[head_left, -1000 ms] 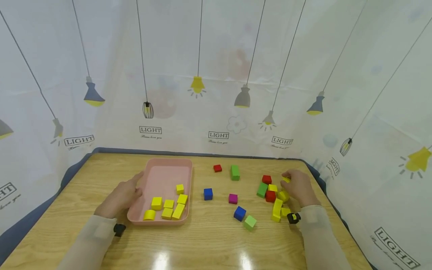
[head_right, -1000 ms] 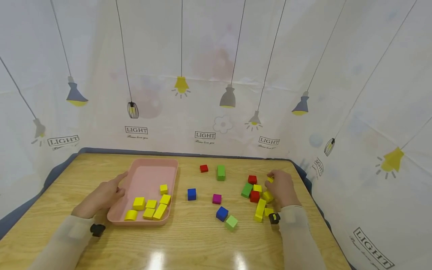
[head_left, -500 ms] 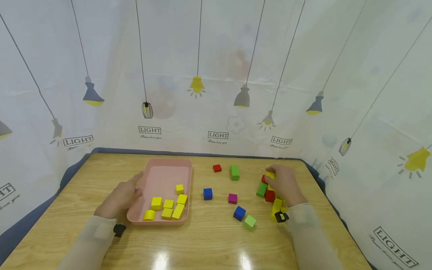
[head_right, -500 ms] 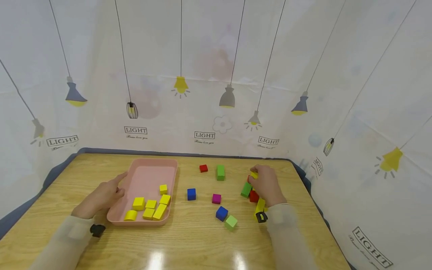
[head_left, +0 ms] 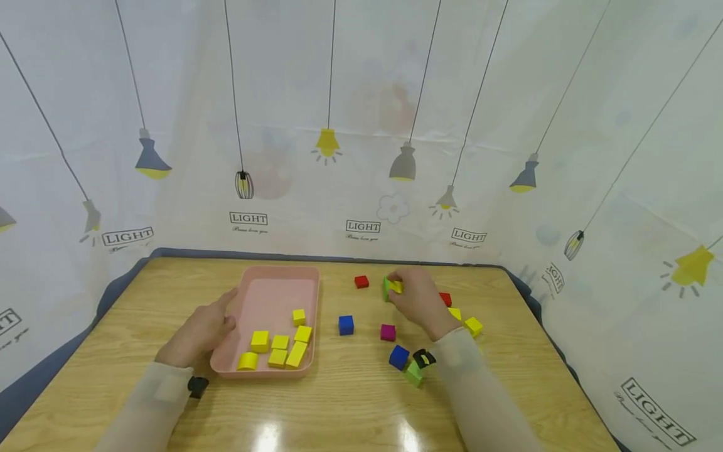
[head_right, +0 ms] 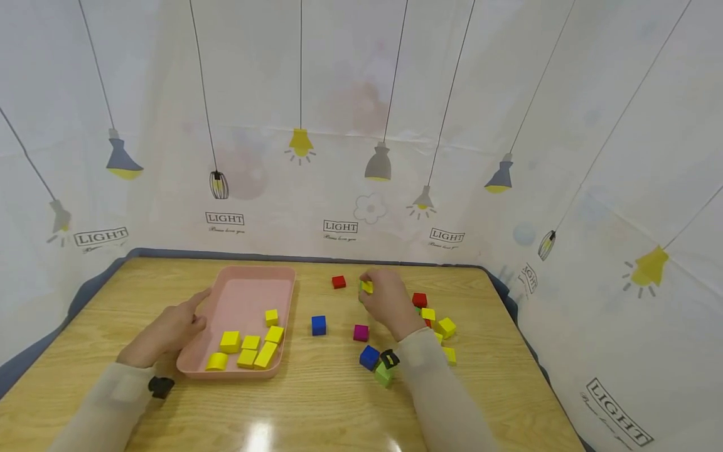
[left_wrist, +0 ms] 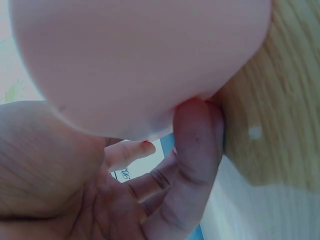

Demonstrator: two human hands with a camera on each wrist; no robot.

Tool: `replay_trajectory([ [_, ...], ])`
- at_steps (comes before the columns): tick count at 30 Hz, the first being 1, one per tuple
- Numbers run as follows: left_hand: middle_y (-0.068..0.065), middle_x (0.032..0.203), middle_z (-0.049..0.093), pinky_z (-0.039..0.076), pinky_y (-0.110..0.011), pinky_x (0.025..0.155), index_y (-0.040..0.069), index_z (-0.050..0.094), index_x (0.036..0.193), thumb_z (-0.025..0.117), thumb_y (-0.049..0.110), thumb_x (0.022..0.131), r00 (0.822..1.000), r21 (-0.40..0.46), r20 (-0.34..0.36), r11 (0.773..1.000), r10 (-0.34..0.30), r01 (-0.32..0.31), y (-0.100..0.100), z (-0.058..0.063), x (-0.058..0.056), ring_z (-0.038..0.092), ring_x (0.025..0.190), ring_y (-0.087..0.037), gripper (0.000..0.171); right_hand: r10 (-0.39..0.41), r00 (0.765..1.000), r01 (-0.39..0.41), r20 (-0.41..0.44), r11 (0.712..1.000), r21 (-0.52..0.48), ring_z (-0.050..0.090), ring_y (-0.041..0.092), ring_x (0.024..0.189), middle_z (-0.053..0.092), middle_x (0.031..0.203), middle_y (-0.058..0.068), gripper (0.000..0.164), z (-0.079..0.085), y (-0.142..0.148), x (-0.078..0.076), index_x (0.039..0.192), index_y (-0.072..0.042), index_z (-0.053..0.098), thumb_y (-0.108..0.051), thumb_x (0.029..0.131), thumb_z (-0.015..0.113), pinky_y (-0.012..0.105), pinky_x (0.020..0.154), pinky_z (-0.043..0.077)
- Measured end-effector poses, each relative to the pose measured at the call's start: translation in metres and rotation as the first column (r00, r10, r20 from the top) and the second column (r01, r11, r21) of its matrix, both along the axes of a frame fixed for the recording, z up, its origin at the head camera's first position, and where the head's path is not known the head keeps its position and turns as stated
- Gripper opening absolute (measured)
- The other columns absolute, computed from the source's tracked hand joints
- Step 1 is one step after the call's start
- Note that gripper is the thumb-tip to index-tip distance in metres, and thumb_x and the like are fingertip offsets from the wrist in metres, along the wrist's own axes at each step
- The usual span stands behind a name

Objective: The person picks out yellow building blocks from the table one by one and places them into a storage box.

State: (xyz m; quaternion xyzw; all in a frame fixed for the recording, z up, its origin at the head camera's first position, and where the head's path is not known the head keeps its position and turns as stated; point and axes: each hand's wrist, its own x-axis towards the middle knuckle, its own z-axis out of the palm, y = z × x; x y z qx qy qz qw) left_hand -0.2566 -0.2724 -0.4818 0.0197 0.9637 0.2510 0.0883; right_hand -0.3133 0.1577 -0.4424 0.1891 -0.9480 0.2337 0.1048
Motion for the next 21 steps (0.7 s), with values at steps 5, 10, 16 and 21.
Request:
replay_trajectory([
  [5, -0.009, 0.078, 0.054, 0.046, -0.036, 0.070, 0.003, 0.015, 0.160, 0.049, 0.013, 0.103, 1.000, 0.005, -0.004, 1.000, -0.003, 0.003, 0.001, -0.001, 0.000, 0.050, 0.061, -0.019, 0.067, 0.070, 0.998, -0.070, -0.001, 0.998, 0.006, 0.061, 0.021, 0.102, 0.069, 0.115, 0.004, 0.026, 0.003, -0.034, 0.004, 0.115, -0.010, 0.072, -0.015, 0.089, 0.075, 0.037, 0.091, 0.051],
  [10, -0.009, 0.075, 0.051, 0.046, -0.037, 0.072, 0.004, 0.014, 0.160, 0.049, 0.014, 0.104, 1.000, 0.005, -0.004, 1.000, -0.006, 0.006, 0.001, -0.002, -0.001, 0.050, 0.061, -0.020, 0.067, 0.157, 0.987, -0.156, -0.042, 0.987, 0.028, 0.061, 0.019, 0.097, 0.069, 0.110, 0.005, 0.025, 0.006, -0.065, 0.007, 0.113, -0.007, 0.072, -0.014, 0.089, 0.074, 0.034, 0.088, 0.051],
  [16, -0.008, 0.072, 0.048, 0.046, -0.033, 0.063, 0.004, 0.015, 0.160, 0.050, 0.013, 0.103, 1.000, 0.004, -0.004, 1.000, -0.004, 0.004, 0.001, -0.001, -0.001, 0.048, 0.058, -0.019, 0.067, 0.200, 0.980, -0.199, -0.020, 0.979, 0.054, 0.059, 0.015, 0.094, 0.068, 0.110, 0.004, 0.028, 0.011, -0.096, 0.014, 0.116, -0.006, 0.071, -0.016, 0.090, 0.074, 0.029, 0.082, 0.052],
  [21, -0.008, 0.070, 0.047, 0.045, -0.031, 0.058, 0.004, 0.015, 0.160, 0.051, 0.013, 0.102, 1.000, 0.005, -0.007, 1.000, 0.002, -0.002, 0.002, 0.000, 0.000, 0.046, 0.056, -0.019, 0.068, 0.237, 0.971, -0.237, 0.023, 0.970, 0.056, 0.056, 0.013, 0.094, 0.066, 0.110, 0.001, 0.028, 0.009, -0.121, 0.016, 0.118, -0.009, 0.071, -0.017, 0.091, 0.073, 0.027, 0.084, 0.051],
])
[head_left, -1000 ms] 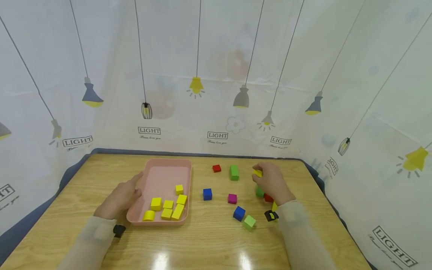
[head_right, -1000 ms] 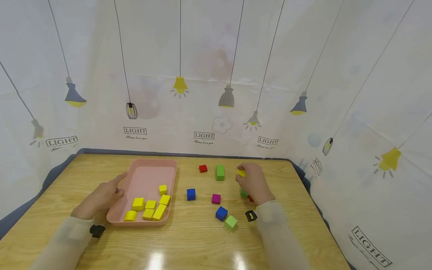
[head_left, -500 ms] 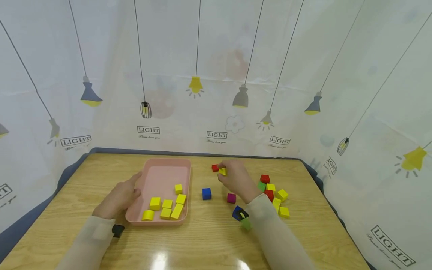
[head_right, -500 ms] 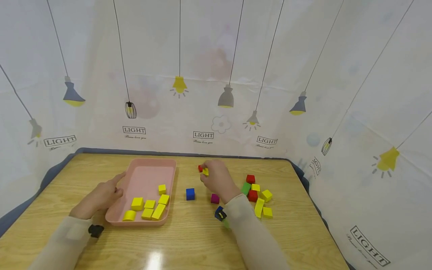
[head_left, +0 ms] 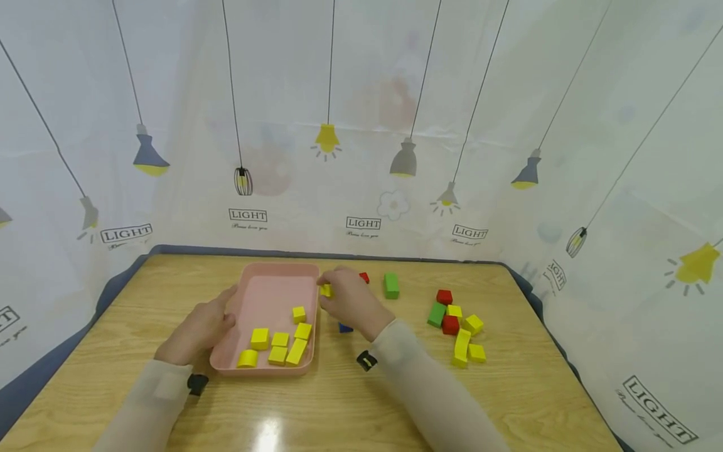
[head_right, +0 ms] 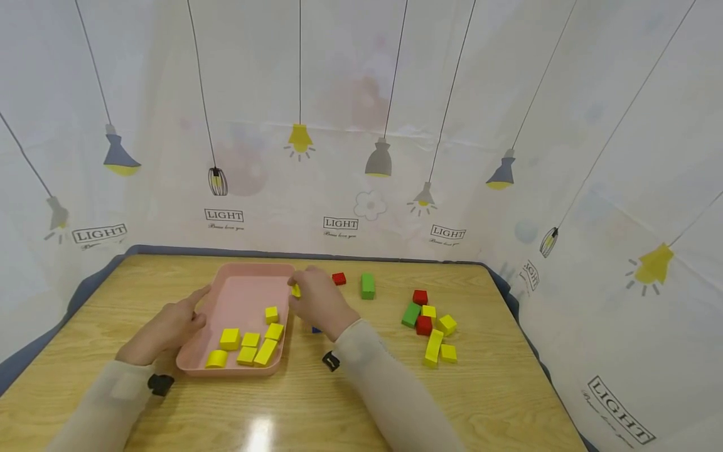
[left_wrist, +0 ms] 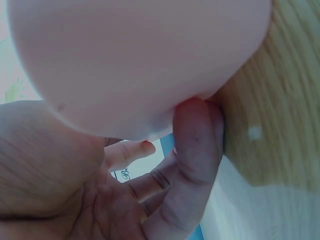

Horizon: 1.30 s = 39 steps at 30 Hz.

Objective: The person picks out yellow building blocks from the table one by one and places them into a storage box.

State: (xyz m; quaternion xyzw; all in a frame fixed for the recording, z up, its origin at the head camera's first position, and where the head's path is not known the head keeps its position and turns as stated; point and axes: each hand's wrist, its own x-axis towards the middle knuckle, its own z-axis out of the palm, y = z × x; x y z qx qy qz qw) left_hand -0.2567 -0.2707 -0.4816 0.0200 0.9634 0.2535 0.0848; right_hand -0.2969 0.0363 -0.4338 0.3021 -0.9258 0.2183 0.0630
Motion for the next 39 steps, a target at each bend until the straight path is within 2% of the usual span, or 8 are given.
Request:
replay_trajectory([
  [8, -0.008, 0.070, 0.046, 0.044, -0.031, 0.056, 0.005, 0.016, 0.160, 0.052, 0.013, 0.103, 1.000, -0.008, -0.006, 1.000, -0.003, 0.003, -0.001, -0.003, -0.002, 0.047, 0.055, -0.020, 0.068, 0.081, 0.993, -0.085, 0.080, 0.995, 0.044, 0.054, 0.010, 0.090, 0.062, 0.109, -0.007, 0.029, -0.005, -0.041, 0.007, 0.118, -0.017, 0.070, -0.020, 0.091, 0.076, 0.017, 0.078, 0.049],
  [11, -0.008, 0.071, 0.047, 0.046, -0.032, 0.060, 0.005, 0.015, 0.160, 0.051, 0.014, 0.103, 1.000, -0.006, -0.007, 1.000, -0.007, 0.007, -0.001, -0.003, -0.002, 0.048, 0.057, -0.020, 0.068, 0.118, 0.990, -0.125, 0.078, 0.989, 0.085, 0.054, 0.008, 0.088, 0.064, 0.107, -0.007, 0.028, -0.005, -0.054, 0.008, 0.118, -0.016, 0.070, -0.020, 0.090, 0.077, 0.016, 0.079, 0.048],
  [17, -0.008, 0.074, 0.050, 0.047, -0.036, 0.069, 0.006, 0.015, 0.160, 0.050, 0.015, 0.103, 1.000, -0.001, 0.002, 1.000, -0.012, 0.012, -0.001, 0.000, -0.004, 0.052, 0.063, -0.020, 0.068, 0.142, 0.981, -0.160, 0.135, 0.978, 0.132, 0.052, 0.006, 0.086, 0.062, 0.104, -0.010, 0.031, -0.013, -0.072, 0.009, 0.120, -0.017, 0.070, -0.018, 0.090, 0.077, 0.016, 0.081, 0.047],
  [22, -0.007, 0.071, 0.047, 0.047, -0.034, 0.065, 0.005, 0.016, 0.160, 0.051, 0.014, 0.103, 1.000, 0.003, -0.005, 1.000, -0.018, 0.018, 0.001, 0.001, -0.003, 0.049, 0.060, -0.020, 0.068, 0.157, 0.975, -0.182, 0.159, 0.971, 0.155, 0.051, 0.005, 0.087, 0.063, 0.109, -0.007, 0.030, -0.018, -0.075, 0.011, 0.121, -0.018, 0.069, -0.018, 0.091, 0.076, 0.015, 0.083, 0.047],
  [28, -0.007, 0.069, 0.045, 0.045, -0.033, 0.062, 0.005, 0.016, 0.160, 0.050, 0.013, 0.102, 1.000, -0.002, -0.016, 1.000, -0.015, 0.015, 0.001, 0.001, -0.001, 0.047, 0.057, -0.019, 0.067, 0.145, 0.975, -0.172, 0.169, 0.972, 0.158, 0.052, 0.006, 0.088, 0.063, 0.116, -0.003, 0.033, -0.012, -0.072, 0.018, 0.124, -0.018, 0.068, -0.017, 0.092, 0.075, 0.017, 0.083, 0.048],
  [31, -0.007, 0.070, 0.046, 0.046, -0.032, 0.063, 0.005, 0.016, 0.160, 0.050, 0.013, 0.103, 1.000, -0.002, -0.014, 1.000, -0.011, 0.011, 0.001, 0.000, -0.001, 0.047, 0.058, -0.019, 0.067, 0.148, 0.977, -0.171, 0.151, 0.973, 0.158, 0.052, 0.006, 0.088, 0.062, 0.115, -0.002, 0.032, -0.011, -0.070, 0.020, 0.124, -0.018, 0.068, -0.018, 0.092, 0.074, 0.016, 0.082, 0.048],
  [36, -0.008, 0.068, 0.045, 0.045, -0.031, 0.056, 0.005, 0.016, 0.160, 0.051, 0.012, 0.102, 1.000, 0.007, -0.016, 1.000, -0.008, 0.008, -0.001, -0.002, -0.001, 0.046, 0.054, -0.019, 0.068, 0.168, 0.981, -0.180, 0.097, 0.975, 0.133, 0.052, 0.007, 0.086, 0.062, 0.110, -0.003, 0.030, -0.014, -0.063, 0.021, 0.121, -0.016, 0.069, -0.019, 0.092, 0.074, 0.015, 0.078, 0.047],
  [39, -0.008, 0.067, 0.045, 0.044, -0.030, 0.053, 0.006, 0.015, 0.160, 0.050, 0.012, 0.102, 1.000, 0.021, -0.009, 1.000, -0.003, 0.003, -0.002, -0.004, -0.002, 0.045, 0.052, -0.018, 0.069, 0.161, 0.982, -0.171, 0.099, 0.980, 0.105, 0.053, 0.007, 0.083, 0.061, 0.107, -0.003, 0.030, -0.016, -0.054, 0.022, 0.121, -0.015, 0.069, -0.019, 0.092, 0.074, 0.015, 0.074, 0.047],
])
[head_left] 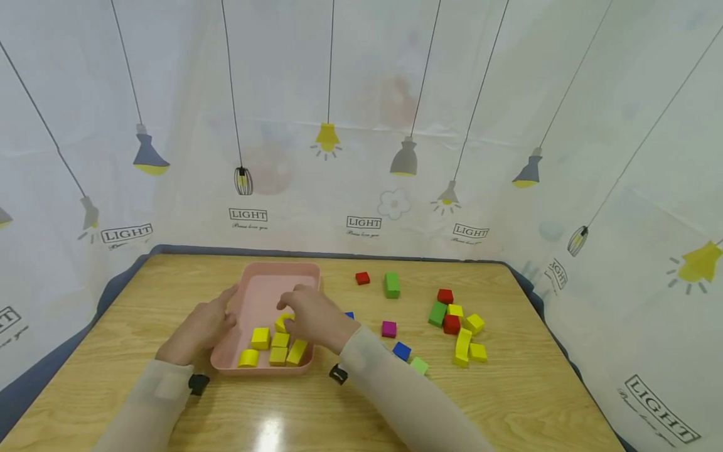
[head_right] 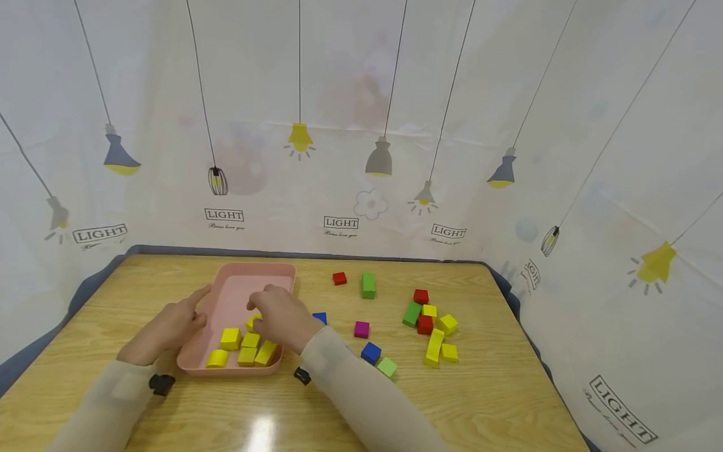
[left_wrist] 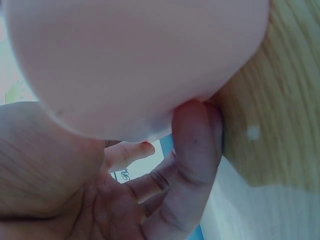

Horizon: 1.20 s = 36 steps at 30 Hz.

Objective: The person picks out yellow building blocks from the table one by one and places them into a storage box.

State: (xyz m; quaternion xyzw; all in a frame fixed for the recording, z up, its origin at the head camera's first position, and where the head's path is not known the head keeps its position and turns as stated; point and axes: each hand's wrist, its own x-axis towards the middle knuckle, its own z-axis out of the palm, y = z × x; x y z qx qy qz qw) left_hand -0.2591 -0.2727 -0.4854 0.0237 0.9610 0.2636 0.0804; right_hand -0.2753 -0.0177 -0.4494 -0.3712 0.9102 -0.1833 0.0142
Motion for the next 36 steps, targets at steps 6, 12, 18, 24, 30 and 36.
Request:
replay_trajectory([
  [6, -0.007, 0.067, 0.044, 0.044, -0.031, 0.055, 0.006, 0.015, 0.160, 0.050, 0.011, 0.102, 1.000, -0.008, -0.008, 1.000, -0.005, 0.005, -0.001, -0.001, 0.000, 0.043, 0.052, -0.018, 0.068, -0.078, 0.996, 0.079, 0.039, 0.997, -0.014, 0.054, 0.009, 0.087, 0.062, 0.110, -0.003, 0.030, -0.002, 0.023, 0.002, 0.121, -0.019, 0.069, -0.022, 0.092, 0.074, 0.022, 0.079, 0.051],
  [12, -0.005, 0.067, 0.043, 0.045, -0.033, 0.064, 0.005, 0.015, 0.160, 0.048, 0.012, 0.103, 1.000, -0.020, -0.021, 1.000, -0.014, 0.013, -0.001, 0.001, 0.000, 0.044, 0.055, -0.018, 0.067, -0.118, 0.993, 0.118, -0.005, 0.993, -0.024, 0.056, 0.011, 0.093, 0.064, 0.111, -0.002, 0.030, -0.005, 0.052, 0.001, 0.120, -0.016, 0.070, -0.025, 0.092, 0.075, 0.028, 0.086, 0.052],
  [18, -0.005, 0.067, 0.044, 0.045, -0.034, 0.065, 0.005, 0.015, 0.160, 0.048, 0.013, 0.103, 0.999, -0.024, -0.030, 0.999, -0.023, 0.022, -0.001, 0.000, 0.001, 0.044, 0.054, -0.018, 0.067, -0.144, 0.988, 0.141, -0.055, 0.988, -0.063, 0.060, 0.016, 0.094, 0.065, 0.111, -0.001, 0.030, -0.005, 0.092, -0.004, 0.120, -0.012, 0.070, -0.019, 0.090, 0.074, 0.030, 0.082, 0.052],
  [24, -0.007, 0.071, 0.050, 0.045, -0.038, 0.071, 0.006, 0.014, 0.161, 0.047, 0.013, 0.103, 1.000, -0.036, -0.018, 0.999, -0.015, 0.014, 0.000, 0.000, 0.003, 0.048, 0.059, -0.019, 0.067, -0.213, 0.976, 0.207, -0.044, 0.972, -0.113, 0.061, 0.023, 0.104, 0.066, 0.117, 0.002, 0.031, -0.009, 0.135, -0.006, 0.121, -0.012, 0.069, -0.018, 0.091, 0.075, 0.037, 0.086, 0.052],
  [30, -0.007, 0.071, 0.049, 0.046, -0.037, 0.069, 0.006, 0.013, 0.161, 0.048, 0.014, 0.103, 1.000, -0.040, -0.003, 0.999, -0.008, 0.008, 0.001, 0.000, 0.003, 0.049, 0.060, -0.020, 0.067, -0.317, 0.948, 0.314, -0.014, 0.943, -0.112, 0.061, 0.025, 0.104, 0.064, 0.117, 0.001, 0.028, -0.008, 0.177, -0.012, 0.119, -0.015, 0.070, -0.016, 0.092, 0.074, 0.039, 0.088, 0.052],
  [36, -0.008, 0.071, 0.050, 0.047, -0.035, 0.067, 0.004, 0.015, 0.160, 0.049, 0.013, 0.103, 1.000, -0.049, -0.016, 0.999, -0.013, 0.013, 0.001, -0.001, 0.002, 0.051, 0.060, -0.019, 0.067, -0.413, 0.911, 0.411, 0.007, 0.903, -0.121, 0.062, 0.029, 0.104, 0.065, 0.118, 0.008, 0.028, -0.008, 0.223, -0.020, 0.119, -0.014, 0.070, -0.015, 0.091, 0.073, 0.044, 0.086, 0.053],
])
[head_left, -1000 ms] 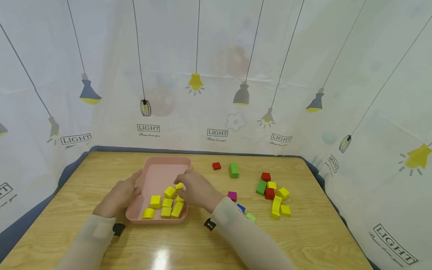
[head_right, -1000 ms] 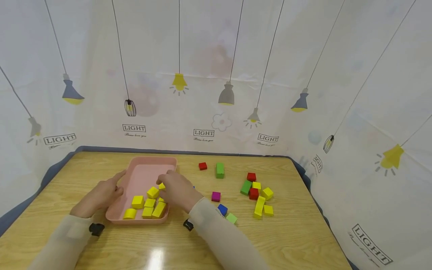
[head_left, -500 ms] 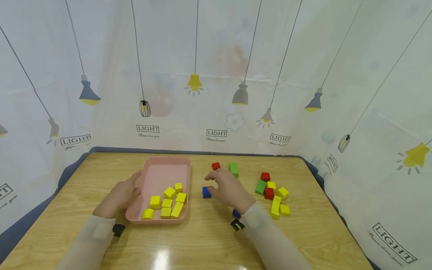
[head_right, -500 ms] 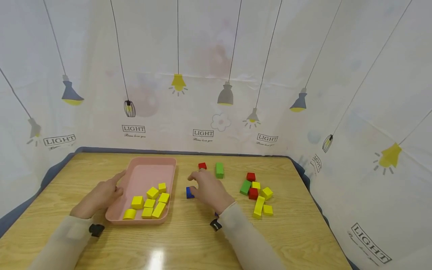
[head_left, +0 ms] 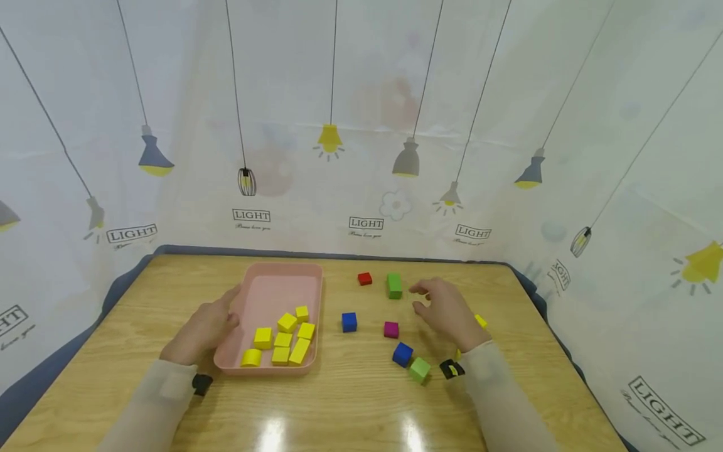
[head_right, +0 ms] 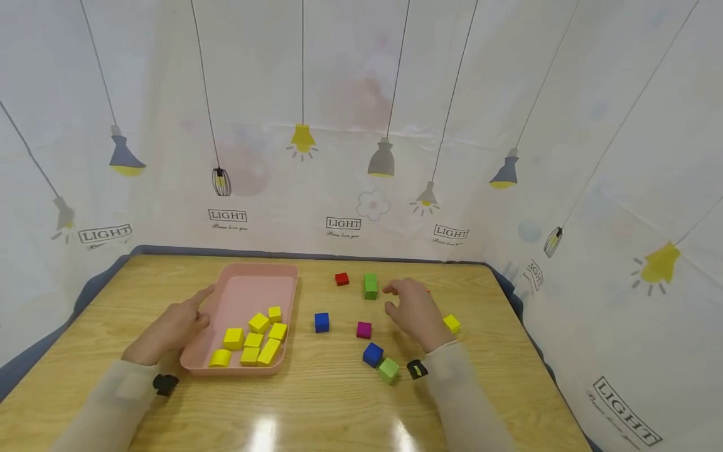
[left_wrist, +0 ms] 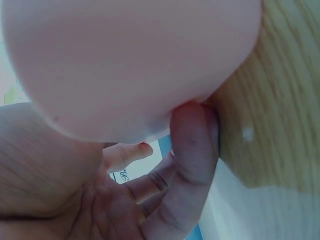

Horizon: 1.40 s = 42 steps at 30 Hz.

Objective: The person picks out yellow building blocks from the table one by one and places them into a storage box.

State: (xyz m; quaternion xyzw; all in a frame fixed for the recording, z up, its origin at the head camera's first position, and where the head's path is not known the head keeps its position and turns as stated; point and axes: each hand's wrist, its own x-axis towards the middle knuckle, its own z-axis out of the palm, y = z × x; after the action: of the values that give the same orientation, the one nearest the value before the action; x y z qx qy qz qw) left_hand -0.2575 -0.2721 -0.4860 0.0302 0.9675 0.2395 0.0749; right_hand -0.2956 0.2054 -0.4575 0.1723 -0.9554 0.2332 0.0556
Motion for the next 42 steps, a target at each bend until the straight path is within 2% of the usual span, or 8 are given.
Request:
replay_trajectory([
  [4, -0.008, 0.069, 0.048, 0.045, -0.032, 0.060, 0.004, 0.015, 0.160, 0.050, 0.012, 0.103, 1.000, 0.014, 0.002, 1.000, 0.006, -0.006, 0.000, 0.000, 0.000, 0.048, 0.056, -0.019, 0.067, -0.056, 0.997, 0.054, 0.062, 0.998, 0.029, 0.060, 0.031, 0.108, 0.065, 0.121, 0.011, 0.031, -0.002, 0.031, -0.004, 0.122, -0.010, 0.068, -0.011, 0.091, 0.072, 0.049, 0.091, 0.050],
  [9, -0.007, 0.068, 0.047, 0.044, -0.031, 0.058, 0.005, 0.014, 0.160, 0.050, 0.012, 0.103, 1.000, 0.019, 0.014, 1.000, 0.015, -0.015, 0.001, 0.000, 0.001, 0.047, 0.055, -0.018, 0.068, -0.069, 0.988, 0.059, 0.137, 0.995, 0.075, 0.057, 0.037, 0.112, 0.062, 0.125, 0.017, 0.036, -0.004, 0.062, -0.006, 0.124, -0.005, 0.067, -0.003, 0.088, 0.067, 0.051, 0.092, 0.049],
  [14, -0.008, 0.069, 0.048, 0.045, -0.031, 0.058, 0.003, 0.015, 0.159, 0.050, 0.012, 0.103, 1.000, 0.006, 0.009, 1.000, 0.010, -0.010, 0.000, 0.002, 0.002, 0.048, 0.056, -0.019, 0.067, -0.081, 0.976, 0.060, 0.202, 0.992, 0.108, 0.056, 0.038, 0.113, 0.061, 0.125, 0.019, 0.039, -0.006, 0.075, -0.007, 0.123, -0.006, 0.068, 0.000, 0.085, 0.067, 0.052, 0.092, 0.049],
  [19, -0.008, 0.069, 0.049, 0.045, -0.031, 0.060, 0.003, 0.015, 0.160, 0.050, 0.013, 0.103, 1.000, -0.003, 0.012, 1.000, 0.015, -0.015, -0.001, 0.002, 0.001, 0.049, 0.057, -0.019, 0.067, -0.108, 0.959, 0.078, 0.263, 0.989, 0.122, 0.055, 0.034, 0.108, 0.059, 0.128, 0.018, 0.042, -0.011, 0.079, -0.012, 0.125, -0.010, 0.067, 0.002, 0.085, 0.068, 0.045, 0.086, 0.052],
  [21, -0.008, 0.069, 0.049, 0.045, -0.031, 0.060, 0.004, 0.014, 0.160, 0.050, 0.013, 0.103, 1.000, -0.004, 0.016, 1.000, 0.020, -0.020, -0.001, 0.001, 0.000, 0.048, 0.057, -0.019, 0.067, -0.106, 0.959, 0.075, 0.262, 0.989, 0.126, 0.056, 0.033, 0.108, 0.060, 0.127, 0.018, 0.043, -0.012, 0.079, -0.013, 0.126, -0.010, 0.067, 0.002, 0.085, 0.069, 0.044, 0.086, 0.052],
  [28, -0.008, 0.069, 0.048, 0.045, -0.031, 0.059, 0.003, 0.016, 0.159, 0.050, 0.012, 0.103, 1.000, -0.003, -0.010, 1.000, 0.005, -0.005, 0.000, 0.000, -0.001, 0.046, 0.055, -0.019, 0.067, -0.075, 0.974, 0.052, 0.214, 0.992, 0.112, 0.057, 0.036, 0.115, 0.064, 0.123, 0.016, 0.040, -0.018, 0.079, -0.017, 0.122, -0.008, 0.069, 0.003, 0.084, 0.071, 0.052, 0.095, 0.048],
  [36, -0.005, 0.066, 0.043, 0.043, -0.034, 0.062, 0.002, 0.019, 0.159, 0.048, 0.009, 0.101, 0.997, 0.005, -0.067, 1.000, -0.024, 0.025, -0.001, 0.000, 0.000, 0.041, 0.054, -0.018, 0.065, -0.104, 0.970, 0.079, 0.222, 0.990, 0.118, 0.056, 0.036, 0.116, 0.063, 0.124, 0.016, 0.037, -0.020, 0.076, -0.018, 0.123, -0.006, 0.068, 0.001, 0.087, 0.072, 0.054, 0.099, 0.044],
  [42, -0.007, 0.069, 0.046, 0.045, -0.034, 0.063, 0.003, 0.017, 0.159, 0.047, 0.010, 0.102, 0.998, 0.002, -0.055, 1.000, -0.019, 0.019, -0.001, 0.000, 0.000, 0.043, 0.055, -0.018, 0.065, -0.108, 0.972, 0.084, 0.211, 0.989, 0.118, 0.056, 0.036, 0.117, 0.063, 0.126, 0.016, 0.036, -0.021, 0.077, -0.019, 0.124, -0.006, 0.068, -0.001, 0.089, 0.072, 0.053, 0.098, 0.045],
])
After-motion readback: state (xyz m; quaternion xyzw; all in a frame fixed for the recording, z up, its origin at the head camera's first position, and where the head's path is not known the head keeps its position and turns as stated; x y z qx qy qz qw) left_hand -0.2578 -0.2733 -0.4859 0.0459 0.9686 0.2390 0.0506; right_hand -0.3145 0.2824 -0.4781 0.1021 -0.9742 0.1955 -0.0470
